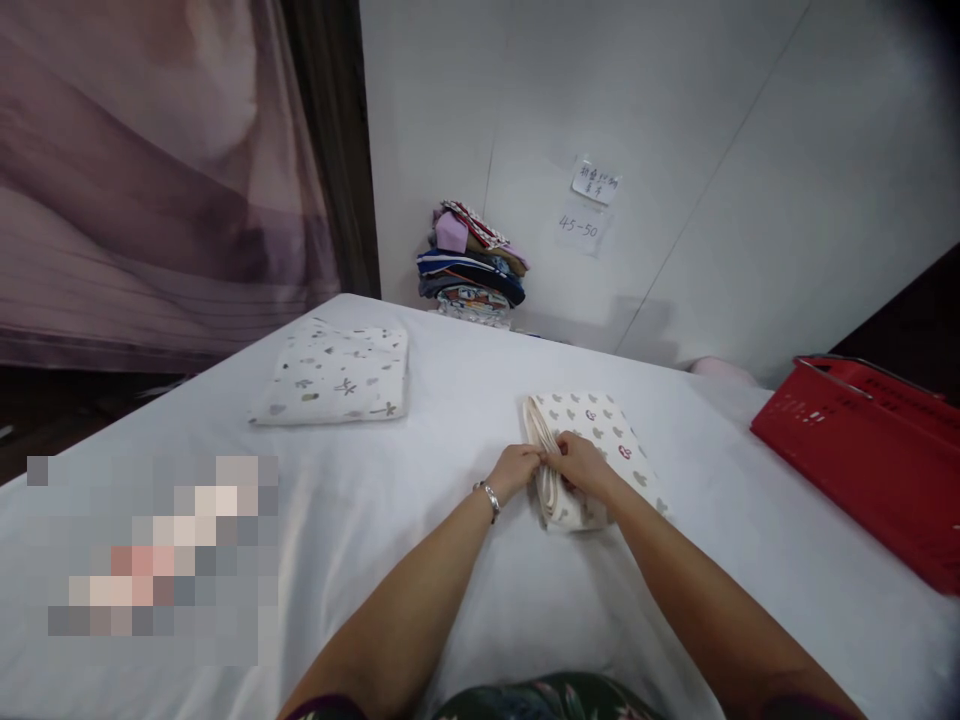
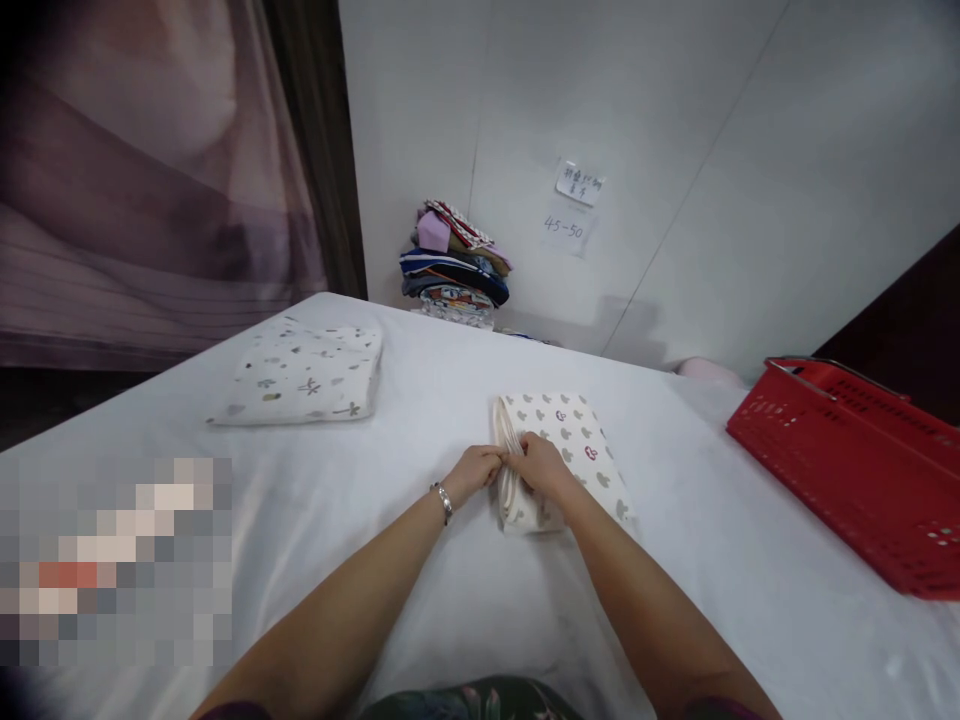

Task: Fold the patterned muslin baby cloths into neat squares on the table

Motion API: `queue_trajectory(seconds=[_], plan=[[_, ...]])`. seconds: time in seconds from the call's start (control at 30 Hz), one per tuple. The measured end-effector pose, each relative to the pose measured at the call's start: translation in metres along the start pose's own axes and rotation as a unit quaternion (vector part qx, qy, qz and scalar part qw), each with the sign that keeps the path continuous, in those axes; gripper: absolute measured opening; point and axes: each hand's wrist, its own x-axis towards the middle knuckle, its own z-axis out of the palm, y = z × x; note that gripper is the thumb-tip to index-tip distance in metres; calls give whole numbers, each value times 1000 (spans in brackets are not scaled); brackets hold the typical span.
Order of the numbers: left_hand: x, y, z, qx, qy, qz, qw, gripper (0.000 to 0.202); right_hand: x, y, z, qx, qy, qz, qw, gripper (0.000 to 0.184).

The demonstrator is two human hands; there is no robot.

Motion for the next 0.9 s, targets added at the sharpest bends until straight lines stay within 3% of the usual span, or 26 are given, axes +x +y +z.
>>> queue_trajectory(seconds=[0.13, 0.23, 0.53, 0.7, 0.9], plan=[[1, 0, -1, 31, 75, 3, 997, 26, 0, 5, -4, 125, -15, 45, 991, 8], [4, -1, 0, 71, 129, 0, 989, 21, 0, 8, -8, 162, -12, 57, 985, 5], [16, 6, 4, 181, 152, -44, 971, 30, 2, 9, -9, 172, -5, 49, 984, 9], [22, 10, 4, 196, 141, -36, 970, 11, 3, 12, -1, 64, 12, 7, 998, 11], [22, 7, 7, 147, 163, -28, 975, 9, -2, 0, -1, -104, 30, -52, 993, 8]])
